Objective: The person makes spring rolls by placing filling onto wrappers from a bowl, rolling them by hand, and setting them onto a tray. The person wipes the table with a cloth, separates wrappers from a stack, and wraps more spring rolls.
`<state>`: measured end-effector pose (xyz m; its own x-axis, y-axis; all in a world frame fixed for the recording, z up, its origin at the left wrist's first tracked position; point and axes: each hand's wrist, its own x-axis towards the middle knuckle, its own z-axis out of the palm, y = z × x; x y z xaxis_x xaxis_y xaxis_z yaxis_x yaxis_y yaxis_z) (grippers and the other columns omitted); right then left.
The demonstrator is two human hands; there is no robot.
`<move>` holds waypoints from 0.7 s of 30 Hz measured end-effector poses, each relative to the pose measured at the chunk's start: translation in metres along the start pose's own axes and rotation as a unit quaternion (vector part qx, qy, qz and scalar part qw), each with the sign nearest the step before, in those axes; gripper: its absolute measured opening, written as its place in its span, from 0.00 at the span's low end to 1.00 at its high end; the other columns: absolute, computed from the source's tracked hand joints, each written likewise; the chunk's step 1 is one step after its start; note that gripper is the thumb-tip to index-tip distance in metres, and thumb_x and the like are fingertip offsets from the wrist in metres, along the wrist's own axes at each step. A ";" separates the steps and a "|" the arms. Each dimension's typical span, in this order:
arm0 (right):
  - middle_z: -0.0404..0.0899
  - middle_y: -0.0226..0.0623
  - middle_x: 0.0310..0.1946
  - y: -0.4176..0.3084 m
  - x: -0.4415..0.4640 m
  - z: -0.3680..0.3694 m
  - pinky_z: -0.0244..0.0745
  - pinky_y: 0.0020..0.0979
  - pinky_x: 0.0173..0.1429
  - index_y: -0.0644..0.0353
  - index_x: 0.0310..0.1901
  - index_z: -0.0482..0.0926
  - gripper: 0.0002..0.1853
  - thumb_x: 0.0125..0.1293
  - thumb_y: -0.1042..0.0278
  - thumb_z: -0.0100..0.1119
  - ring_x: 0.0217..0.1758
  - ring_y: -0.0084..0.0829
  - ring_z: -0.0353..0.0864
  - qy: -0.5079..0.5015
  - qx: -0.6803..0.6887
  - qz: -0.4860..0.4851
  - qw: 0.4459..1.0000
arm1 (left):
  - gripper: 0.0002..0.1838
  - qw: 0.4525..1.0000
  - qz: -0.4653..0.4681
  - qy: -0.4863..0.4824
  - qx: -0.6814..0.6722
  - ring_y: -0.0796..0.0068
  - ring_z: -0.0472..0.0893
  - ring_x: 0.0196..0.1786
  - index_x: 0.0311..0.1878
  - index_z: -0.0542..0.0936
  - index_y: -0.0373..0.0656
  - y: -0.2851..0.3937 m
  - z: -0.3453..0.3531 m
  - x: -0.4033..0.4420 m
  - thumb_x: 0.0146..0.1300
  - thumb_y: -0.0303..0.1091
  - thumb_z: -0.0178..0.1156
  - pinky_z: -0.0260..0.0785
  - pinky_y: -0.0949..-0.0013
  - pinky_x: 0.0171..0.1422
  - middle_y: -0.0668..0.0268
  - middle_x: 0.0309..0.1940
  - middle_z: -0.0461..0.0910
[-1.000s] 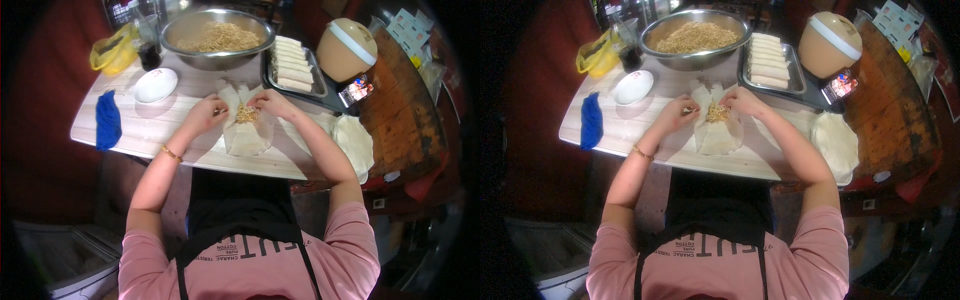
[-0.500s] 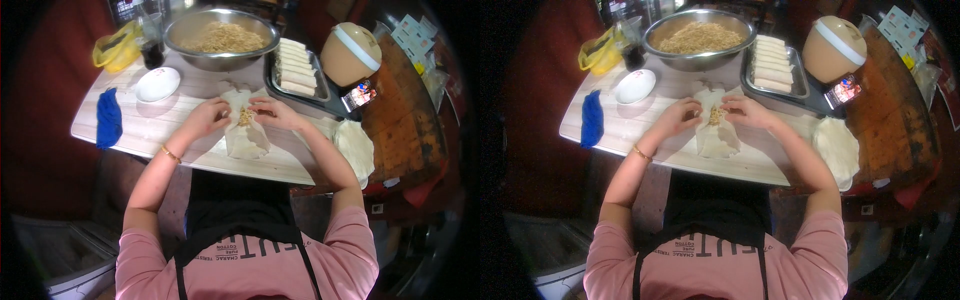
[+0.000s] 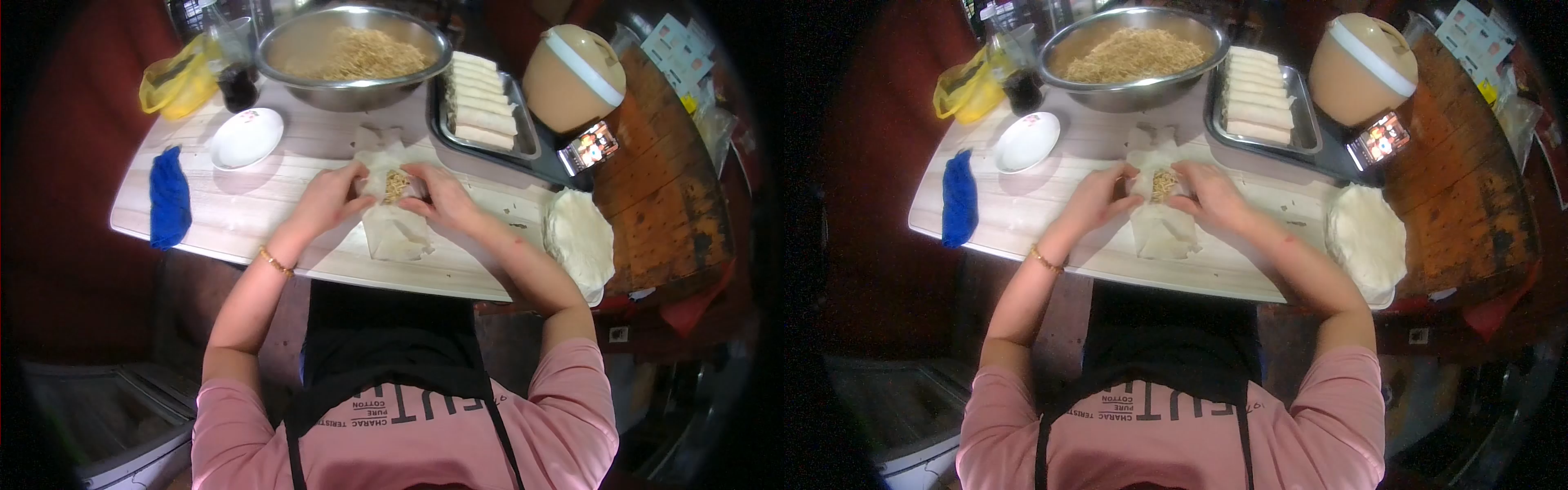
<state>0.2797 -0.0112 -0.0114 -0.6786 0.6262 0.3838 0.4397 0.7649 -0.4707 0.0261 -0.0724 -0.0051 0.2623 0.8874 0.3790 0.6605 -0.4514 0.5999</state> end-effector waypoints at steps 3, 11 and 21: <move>0.80 0.47 0.46 -0.001 0.001 0.001 0.73 0.43 0.56 0.62 0.50 0.77 0.21 0.60 0.60 0.72 0.56 0.50 0.79 0.008 -0.002 0.004 1.000 | 0.17 1.000 -0.002 0.004 -0.003 0.57 0.80 0.30 0.45 0.78 0.37 0.001 -0.001 0.001 0.57 0.35 0.72 0.72 0.61 0.37 0.53 0.30 0.81; 0.78 0.48 0.51 0.011 -0.001 0.003 0.60 0.51 0.68 0.58 0.36 0.71 0.09 0.65 0.68 0.63 0.69 0.42 0.71 -0.020 -0.039 -0.089 0.995 | 0.10 0.993 -0.055 -0.014 -0.101 0.65 0.81 0.27 0.41 0.82 0.38 -0.019 0.010 -0.005 0.56 0.27 0.67 0.73 0.65 0.37 0.53 0.48 0.85; 0.61 0.55 0.72 0.003 0.001 -0.031 0.49 0.56 0.77 0.57 0.46 0.70 0.15 0.60 0.66 0.61 0.72 0.51 0.65 -0.192 -0.071 -0.101 0.973 | 0.15 0.989 0.009 -0.143 -0.045 0.69 0.82 0.34 0.47 0.77 0.47 -0.006 -0.018 -0.012 0.57 0.34 0.67 0.60 0.58 0.69 0.50 0.69 0.71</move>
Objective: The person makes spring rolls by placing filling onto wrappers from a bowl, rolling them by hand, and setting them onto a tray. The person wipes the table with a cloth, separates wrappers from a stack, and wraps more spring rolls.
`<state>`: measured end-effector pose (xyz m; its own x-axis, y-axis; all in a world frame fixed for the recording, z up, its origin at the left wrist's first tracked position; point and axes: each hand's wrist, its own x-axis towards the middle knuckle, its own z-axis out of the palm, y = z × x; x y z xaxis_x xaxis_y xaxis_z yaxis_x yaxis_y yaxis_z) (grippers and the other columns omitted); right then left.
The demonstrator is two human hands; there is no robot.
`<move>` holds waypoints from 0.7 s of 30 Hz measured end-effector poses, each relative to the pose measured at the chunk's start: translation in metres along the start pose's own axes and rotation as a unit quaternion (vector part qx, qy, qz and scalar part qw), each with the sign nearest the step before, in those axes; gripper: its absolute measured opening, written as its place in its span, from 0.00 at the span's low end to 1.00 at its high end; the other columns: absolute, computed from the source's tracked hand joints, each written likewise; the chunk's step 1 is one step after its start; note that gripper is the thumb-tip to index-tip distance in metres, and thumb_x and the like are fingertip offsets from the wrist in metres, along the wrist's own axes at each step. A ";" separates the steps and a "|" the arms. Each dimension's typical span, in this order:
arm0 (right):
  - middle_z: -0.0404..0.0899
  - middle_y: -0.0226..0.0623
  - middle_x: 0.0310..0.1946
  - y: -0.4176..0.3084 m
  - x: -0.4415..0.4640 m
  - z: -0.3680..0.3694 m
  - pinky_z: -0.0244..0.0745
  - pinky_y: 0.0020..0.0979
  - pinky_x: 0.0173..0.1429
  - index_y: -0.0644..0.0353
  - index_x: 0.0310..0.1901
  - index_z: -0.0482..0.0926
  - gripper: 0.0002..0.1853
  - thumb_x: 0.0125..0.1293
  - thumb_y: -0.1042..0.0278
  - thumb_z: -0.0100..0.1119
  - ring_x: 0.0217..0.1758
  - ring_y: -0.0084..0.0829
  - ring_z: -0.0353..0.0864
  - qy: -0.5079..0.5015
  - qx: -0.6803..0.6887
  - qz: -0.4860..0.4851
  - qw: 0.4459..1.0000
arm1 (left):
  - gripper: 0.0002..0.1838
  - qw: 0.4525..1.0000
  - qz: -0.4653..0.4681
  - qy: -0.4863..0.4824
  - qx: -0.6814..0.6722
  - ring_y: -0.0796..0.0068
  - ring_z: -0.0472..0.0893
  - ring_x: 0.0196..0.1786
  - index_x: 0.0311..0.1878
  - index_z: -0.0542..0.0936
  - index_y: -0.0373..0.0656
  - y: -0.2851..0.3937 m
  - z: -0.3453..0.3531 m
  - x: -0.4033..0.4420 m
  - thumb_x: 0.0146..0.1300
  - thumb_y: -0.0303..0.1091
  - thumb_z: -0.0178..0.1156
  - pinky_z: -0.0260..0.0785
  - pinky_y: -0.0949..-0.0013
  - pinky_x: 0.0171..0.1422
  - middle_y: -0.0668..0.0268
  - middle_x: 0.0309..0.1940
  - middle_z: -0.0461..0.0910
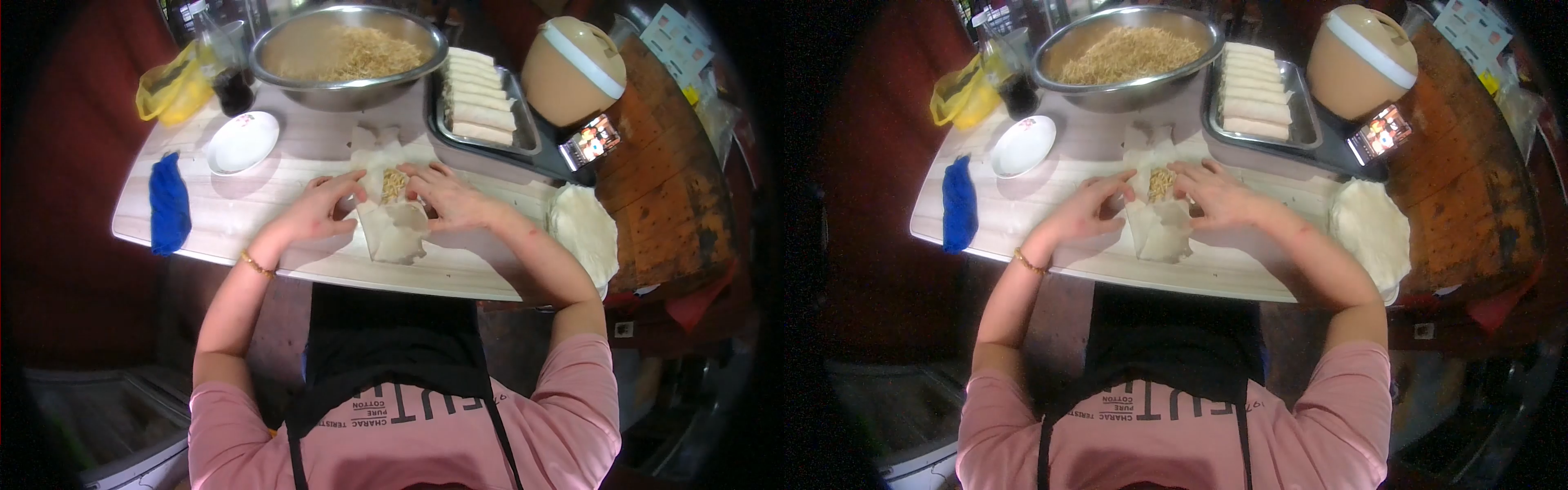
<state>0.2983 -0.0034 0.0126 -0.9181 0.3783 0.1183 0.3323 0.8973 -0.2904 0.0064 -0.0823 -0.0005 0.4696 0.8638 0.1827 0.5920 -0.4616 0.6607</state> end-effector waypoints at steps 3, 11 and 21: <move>0.62 0.52 0.73 0.009 0.000 0.014 0.52 0.56 0.77 0.56 0.47 0.72 0.15 0.61 0.64 0.61 0.72 0.47 0.66 0.040 -0.049 -0.027 0.998 | 0.19 0.998 0.025 0.006 0.060 0.63 0.83 0.42 0.48 0.76 0.47 0.009 0.000 0.000 0.57 0.41 0.69 0.57 0.56 0.72 0.49 0.69 0.70; 0.68 0.43 0.70 0.018 0.006 0.030 0.57 0.56 0.74 0.55 0.59 0.78 0.20 0.71 0.55 0.55 0.70 0.49 0.69 0.103 -0.030 -0.003 0.994 | 0.22 0.962 0.102 0.069 0.243 0.50 0.79 0.55 0.47 0.77 0.43 0.010 0.017 0.006 0.60 0.50 0.68 0.67 0.54 0.65 0.47 0.63 0.73; 0.80 0.48 0.57 0.009 0.016 0.024 0.75 0.46 0.59 0.59 0.57 0.81 0.21 0.73 0.52 0.56 0.54 0.54 0.79 0.144 -0.006 0.055 0.988 | 0.15 0.952 0.114 0.107 0.261 0.52 0.82 0.50 0.47 0.79 0.39 0.012 0.020 0.008 0.65 0.39 0.62 0.74 0.57 0.55 0.50 0.61 0.77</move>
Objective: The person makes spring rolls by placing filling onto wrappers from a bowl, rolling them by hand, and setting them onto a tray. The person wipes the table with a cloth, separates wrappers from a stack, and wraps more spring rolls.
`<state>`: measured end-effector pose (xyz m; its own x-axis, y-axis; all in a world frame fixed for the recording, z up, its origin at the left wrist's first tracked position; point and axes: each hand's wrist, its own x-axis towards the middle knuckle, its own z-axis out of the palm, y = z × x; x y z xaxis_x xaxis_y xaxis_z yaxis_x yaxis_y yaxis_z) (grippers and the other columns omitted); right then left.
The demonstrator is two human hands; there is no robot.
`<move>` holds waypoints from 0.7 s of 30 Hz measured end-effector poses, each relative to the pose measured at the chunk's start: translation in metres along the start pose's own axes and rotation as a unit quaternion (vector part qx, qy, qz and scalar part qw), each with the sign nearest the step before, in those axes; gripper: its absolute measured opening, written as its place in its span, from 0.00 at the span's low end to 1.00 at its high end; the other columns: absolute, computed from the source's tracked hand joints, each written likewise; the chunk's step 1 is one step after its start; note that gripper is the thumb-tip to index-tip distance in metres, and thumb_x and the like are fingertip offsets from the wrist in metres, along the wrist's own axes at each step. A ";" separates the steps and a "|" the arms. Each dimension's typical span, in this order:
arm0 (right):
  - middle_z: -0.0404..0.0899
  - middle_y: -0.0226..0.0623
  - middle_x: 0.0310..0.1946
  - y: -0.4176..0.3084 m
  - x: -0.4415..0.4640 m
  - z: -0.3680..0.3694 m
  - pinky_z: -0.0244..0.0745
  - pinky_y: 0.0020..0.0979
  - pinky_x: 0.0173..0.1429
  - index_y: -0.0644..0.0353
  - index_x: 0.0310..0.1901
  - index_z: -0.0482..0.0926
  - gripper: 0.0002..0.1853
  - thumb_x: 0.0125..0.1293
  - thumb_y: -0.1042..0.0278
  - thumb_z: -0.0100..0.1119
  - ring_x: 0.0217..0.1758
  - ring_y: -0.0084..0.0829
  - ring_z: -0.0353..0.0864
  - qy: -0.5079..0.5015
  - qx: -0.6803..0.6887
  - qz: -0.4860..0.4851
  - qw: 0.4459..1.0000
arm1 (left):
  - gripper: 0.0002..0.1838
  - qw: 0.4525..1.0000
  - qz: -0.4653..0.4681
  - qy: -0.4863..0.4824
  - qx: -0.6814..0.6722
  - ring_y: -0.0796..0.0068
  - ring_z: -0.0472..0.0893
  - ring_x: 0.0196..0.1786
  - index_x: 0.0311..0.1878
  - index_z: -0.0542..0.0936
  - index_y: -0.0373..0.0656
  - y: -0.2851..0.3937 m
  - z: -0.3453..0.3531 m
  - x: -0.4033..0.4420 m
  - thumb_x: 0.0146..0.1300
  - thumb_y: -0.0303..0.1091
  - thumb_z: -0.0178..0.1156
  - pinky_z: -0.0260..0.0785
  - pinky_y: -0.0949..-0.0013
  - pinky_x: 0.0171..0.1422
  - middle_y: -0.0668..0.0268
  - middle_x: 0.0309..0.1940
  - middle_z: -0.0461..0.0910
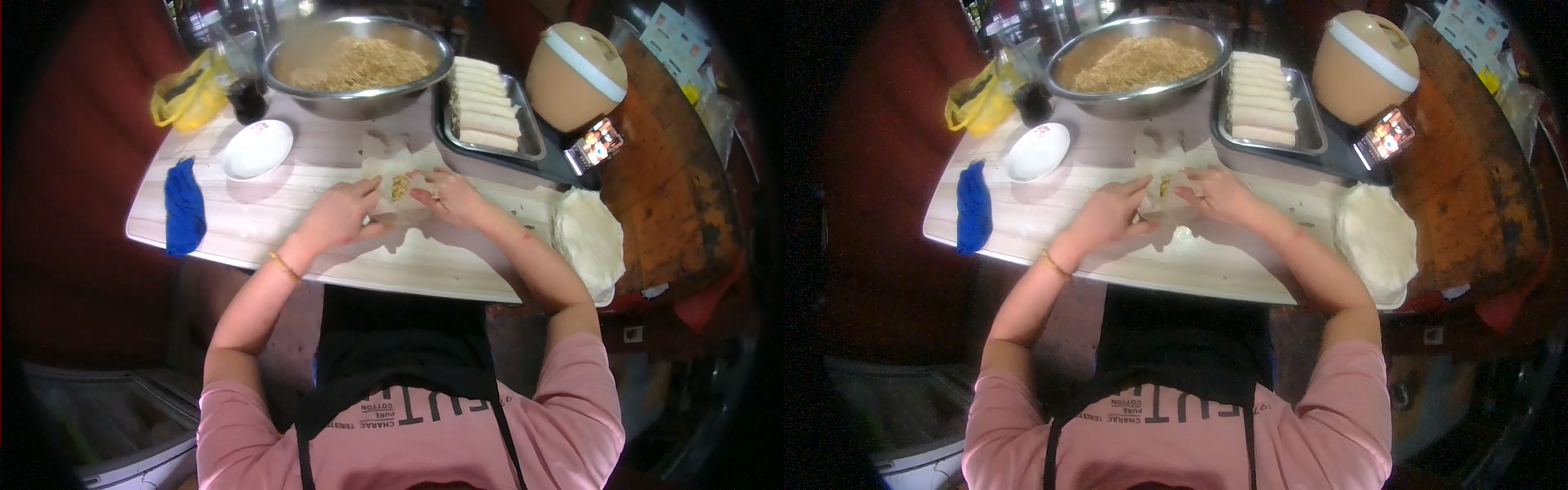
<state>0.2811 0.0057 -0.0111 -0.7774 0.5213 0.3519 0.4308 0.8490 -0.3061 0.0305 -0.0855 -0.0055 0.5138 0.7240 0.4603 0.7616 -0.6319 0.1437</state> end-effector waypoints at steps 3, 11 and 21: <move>0.81 0.54 0.54 0.008 -0.003 0.012 0.77 0.45 0.56 0.61 0.55 0.81 0.19 0.72 0.56 0.57 0.50 0.56 0.80 0.040 -0.020 -0.030 0.999 | 0.17 0.998 0.013 0.000 0.059 0.55 0.82 0.51 0.47 0.79 0.38 0.005 0.001 0.005 0.65 0.42 0.63 0.74 0.58 0.55 0.51 0.58 0.79; 0.80 0.51 0.32 -0.001 0.010 0.008 0.74 0.49 0.42 0.61 0.39 0.78 0.12 0.69 0.60 0.60 0.38 0.54 0.80 0.091 -0.018 0.014 0.996 | 0.12 0.992 -0.120 0.010 0.026 0.57 0.83 0.38 0.41 0.80 0.40 0.005 0.015 0.017 0.69 0.41 0.60 0.71 0.55 0.58 0.53 0.33 0.84; 0.77 0.42 0.29 0.027 0.043 0.016 0.70 0.44 0.47 0.54 0.43 0.80 0.15 0.58 0.59 0.69 0.41 0.47 0.77 0.035 0.105 0.089 0.990 | 0.10 0.942 -0.306 0.080 -0.117 0.53 0.82 0.35 0.36 0.82 0.41 -0.019 0.031 0.041 0.62 0.38 0.66 0.66 0.55 0.54 0.54 0.26 0.82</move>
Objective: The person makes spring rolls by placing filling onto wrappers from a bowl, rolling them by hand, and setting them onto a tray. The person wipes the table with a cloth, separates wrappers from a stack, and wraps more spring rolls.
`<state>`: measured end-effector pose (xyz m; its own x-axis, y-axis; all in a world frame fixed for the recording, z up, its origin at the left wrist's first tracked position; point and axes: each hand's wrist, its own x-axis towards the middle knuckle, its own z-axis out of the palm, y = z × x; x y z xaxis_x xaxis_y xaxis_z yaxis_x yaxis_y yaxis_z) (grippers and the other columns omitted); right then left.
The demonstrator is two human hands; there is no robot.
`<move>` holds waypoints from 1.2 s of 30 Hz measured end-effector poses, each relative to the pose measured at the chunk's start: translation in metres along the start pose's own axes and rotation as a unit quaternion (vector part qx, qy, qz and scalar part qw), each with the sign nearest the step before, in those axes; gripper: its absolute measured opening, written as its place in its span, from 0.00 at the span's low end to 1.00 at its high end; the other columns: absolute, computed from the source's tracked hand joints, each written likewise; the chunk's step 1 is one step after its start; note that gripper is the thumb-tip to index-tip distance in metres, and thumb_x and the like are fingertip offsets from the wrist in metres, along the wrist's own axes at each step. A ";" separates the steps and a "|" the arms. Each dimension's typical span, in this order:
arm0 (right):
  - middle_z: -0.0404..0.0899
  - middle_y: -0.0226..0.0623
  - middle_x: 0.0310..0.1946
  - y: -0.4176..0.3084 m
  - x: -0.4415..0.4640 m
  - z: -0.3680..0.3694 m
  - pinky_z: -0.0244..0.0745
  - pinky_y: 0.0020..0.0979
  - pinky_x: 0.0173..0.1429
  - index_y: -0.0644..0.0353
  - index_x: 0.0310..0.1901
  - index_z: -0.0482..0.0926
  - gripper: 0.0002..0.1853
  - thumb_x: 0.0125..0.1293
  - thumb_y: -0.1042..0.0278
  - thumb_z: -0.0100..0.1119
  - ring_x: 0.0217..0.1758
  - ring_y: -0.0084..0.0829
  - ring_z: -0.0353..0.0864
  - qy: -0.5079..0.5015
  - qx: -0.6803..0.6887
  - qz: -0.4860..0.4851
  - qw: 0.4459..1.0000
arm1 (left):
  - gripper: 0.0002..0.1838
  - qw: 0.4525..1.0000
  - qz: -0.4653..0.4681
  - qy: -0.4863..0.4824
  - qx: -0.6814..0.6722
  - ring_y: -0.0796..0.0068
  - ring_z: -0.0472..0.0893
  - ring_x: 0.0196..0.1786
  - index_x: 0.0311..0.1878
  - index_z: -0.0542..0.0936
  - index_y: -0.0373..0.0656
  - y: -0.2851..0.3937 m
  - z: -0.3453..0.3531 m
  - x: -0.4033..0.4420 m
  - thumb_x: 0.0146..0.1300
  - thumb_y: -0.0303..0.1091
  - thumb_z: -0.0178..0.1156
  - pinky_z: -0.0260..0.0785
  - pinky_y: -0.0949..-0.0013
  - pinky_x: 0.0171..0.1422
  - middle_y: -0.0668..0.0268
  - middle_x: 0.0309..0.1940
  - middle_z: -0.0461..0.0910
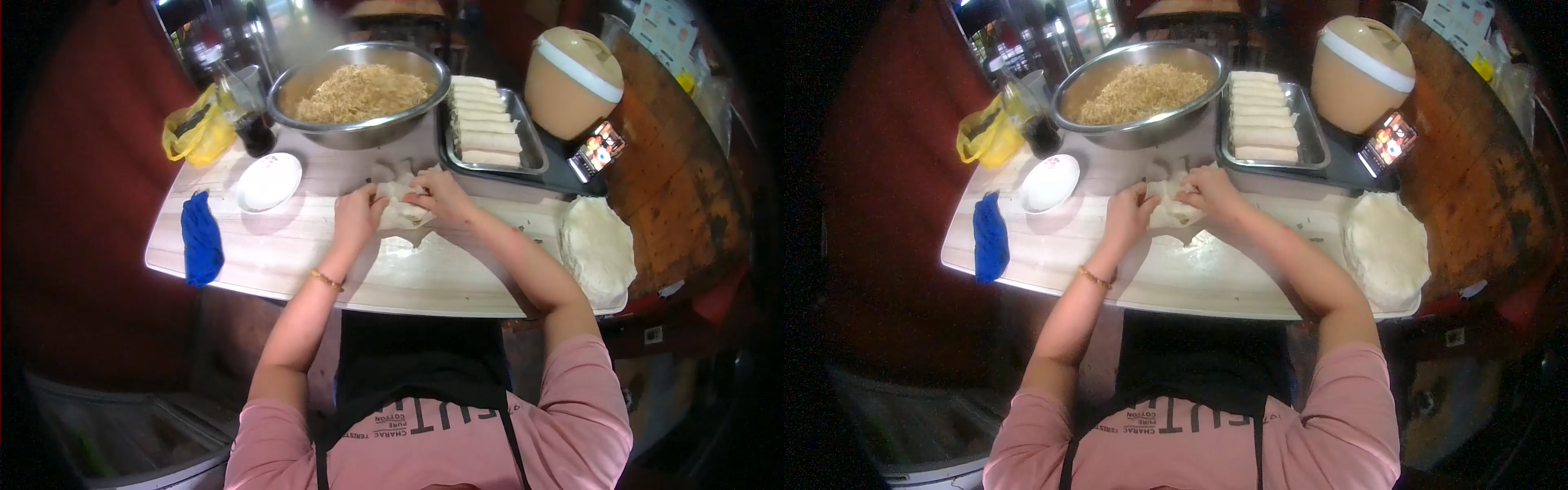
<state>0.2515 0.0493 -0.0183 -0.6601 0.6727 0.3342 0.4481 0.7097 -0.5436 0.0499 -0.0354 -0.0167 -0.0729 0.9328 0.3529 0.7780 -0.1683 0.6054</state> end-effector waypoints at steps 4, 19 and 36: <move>0.76 0.38 0.37 -0.006 0.002 -0.002 0.67 0.44 0.51 0.54 0.47 0.79 0.22 0.54 0.55 0.72 0.47 0.44 0.74 0.036 -0.068 -0.003 0.997 | 0.16 0.996 -0.026 0.009 -0.083 0.53 0.81 0.47 0.47 0.80 0.42 -0.010 0.008 0.001 0.56 0.32 0.69 0.66 0.53 0.51 0.55 0.35 0.82; 0.76 0.43 0.32 -0.014 0.007 -0.008 0.72 0.42 0.41 0.59 0.36 0.71 0.14 0.61 0.63 0.67 0.37 0.45 0.78 0.003 -0.106 -0.225 0.969 | 0.22 0.994 0.111 -0.023 0.007 0.50 0.81 0.42 0.59 0.69 0.42 -0.004 -0.008 -0.002 0.63 0.28 0.64 0.75 0.57 0.45 0.54 0.47 0.78; 0.77 0.37 0.38 -0.030 -0.024 -0.006 0.76 0.40 0.35 0.56 0.35 0.73 0.07 0.61 0.67 0.61 0.32 0.42 0.80 0.059 -0.206 -0.241 0.947 | 0.14 0.955 0.265 -0.024 0.128 0.66 0.80 0.41 0.42 0.83 0.46 0.009 -0.022 -0.016 0.68 0.47 0.60 0.59 0.61 0.51 0.64 0.35 0.83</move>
<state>0.2582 0.0132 -0.0053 -0.7871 0.2521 0.5630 0.3252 0.9451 0.0315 0.0437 -0.0586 -0.0012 0.3982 0.7531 0.5238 0.8253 -0.5434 0.1539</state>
